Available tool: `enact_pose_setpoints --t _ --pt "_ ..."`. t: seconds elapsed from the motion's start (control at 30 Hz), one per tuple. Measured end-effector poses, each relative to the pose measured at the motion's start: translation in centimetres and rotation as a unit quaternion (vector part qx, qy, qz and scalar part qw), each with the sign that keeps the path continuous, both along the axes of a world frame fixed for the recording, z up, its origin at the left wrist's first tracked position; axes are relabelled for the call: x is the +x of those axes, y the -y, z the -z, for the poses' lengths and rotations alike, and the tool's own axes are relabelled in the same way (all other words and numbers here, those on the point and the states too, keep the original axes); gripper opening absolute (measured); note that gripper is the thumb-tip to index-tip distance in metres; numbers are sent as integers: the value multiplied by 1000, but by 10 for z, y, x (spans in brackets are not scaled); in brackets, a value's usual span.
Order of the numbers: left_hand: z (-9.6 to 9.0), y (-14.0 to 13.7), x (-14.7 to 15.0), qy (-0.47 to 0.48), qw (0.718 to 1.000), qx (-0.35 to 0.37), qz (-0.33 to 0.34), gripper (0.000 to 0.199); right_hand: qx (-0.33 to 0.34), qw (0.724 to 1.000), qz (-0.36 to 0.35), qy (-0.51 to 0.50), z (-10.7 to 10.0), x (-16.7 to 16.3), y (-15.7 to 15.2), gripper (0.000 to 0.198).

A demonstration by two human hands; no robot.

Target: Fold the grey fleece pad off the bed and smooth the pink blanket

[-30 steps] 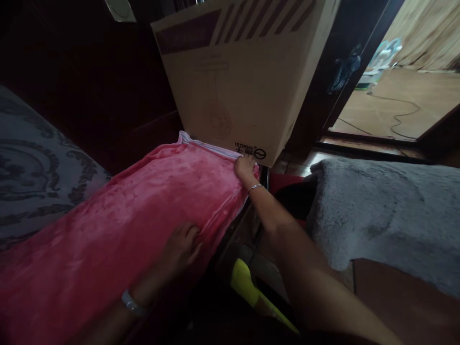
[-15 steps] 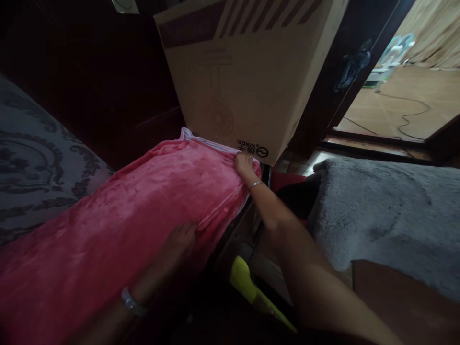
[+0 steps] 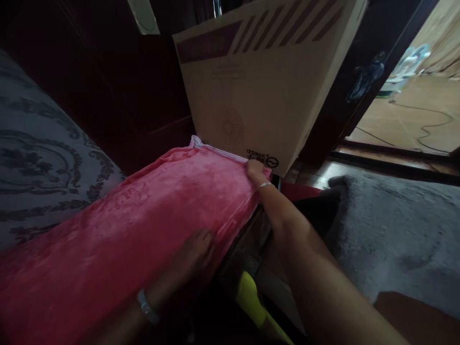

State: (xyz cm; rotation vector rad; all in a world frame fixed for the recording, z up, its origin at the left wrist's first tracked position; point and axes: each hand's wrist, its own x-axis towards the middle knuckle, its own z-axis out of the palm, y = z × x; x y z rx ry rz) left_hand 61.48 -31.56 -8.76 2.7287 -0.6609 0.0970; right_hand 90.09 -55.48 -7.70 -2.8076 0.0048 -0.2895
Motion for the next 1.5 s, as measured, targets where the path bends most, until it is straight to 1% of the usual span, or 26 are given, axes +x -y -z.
enact_pose_setpoints --t 0.07,0.1,0.17,0.23,0.3,0.4,0.47,0.57,0.7,0.8,0.9,1.0,1.1,1.23,1.3,1.37,1.5 --pt "-8 -11 7 -13 1000 -19 11 23 -4 1000 12 -21 3 -4 -8 33" --pt "-11 -18 12 -4 1000 -22 7 24 -4 1000 11 -19 2 -5 -15 37" --pt "-11 -33 24 45 999 -1 -22 29 -2 1000 -2 -6 -3 -1 -31 47" --pt "-1 -45 34 95 993 41 -52 42 6 1000 -26 0 -10 9 -52 51" --pt "14 -51 40 110 989 77 -63 52 18 999 -47 -8 -16 22 -75 50" --pt "32 -54 39 104 988 101 -62 55 37 997 -68 -25 -20 47 -104 48" --pt "36 -53 36 99 988 104 -59 56 46 995 -77 -32 -19 63 -120 47" --pt "36 -53 33 93 989 100 -59 60 55 994 -85 -44 -14 86 -140 45" --pt "43 -56 31 92 990 91 -57 64 62 992 -91 -69 -5 114 -160 38" --pt "50 -58 31 83 990 99 -52 66 65 992 -80 -79 -3 130 -167 36" --pt "51 -58 32 66 992 97 -50 68 69 993 -65 -74 -5 141 -169 36" --pt "49 -58 31 52 994 89 -43 70 77 995 -54 -17 -3 147 -170 40" --pt "49 -58 29 41 995 85 -36 73 72 995 -47 51 6 150 -174 41" --pt "51 -59 28 23 997 65 -31 77 48 998 -42 27 25 152 -177 36" --pt "48 -59 27 10 999 46 -24 78 41 998 -40 20 30 152 -176 36" --pt "43 -59 25 -10 999 28 -21 78 32 998 -40 19 30 150 -175 38" --pt "28 -57 23 -52 998 -8 -28 78 20 998 -48 25 20 140 -175 42"
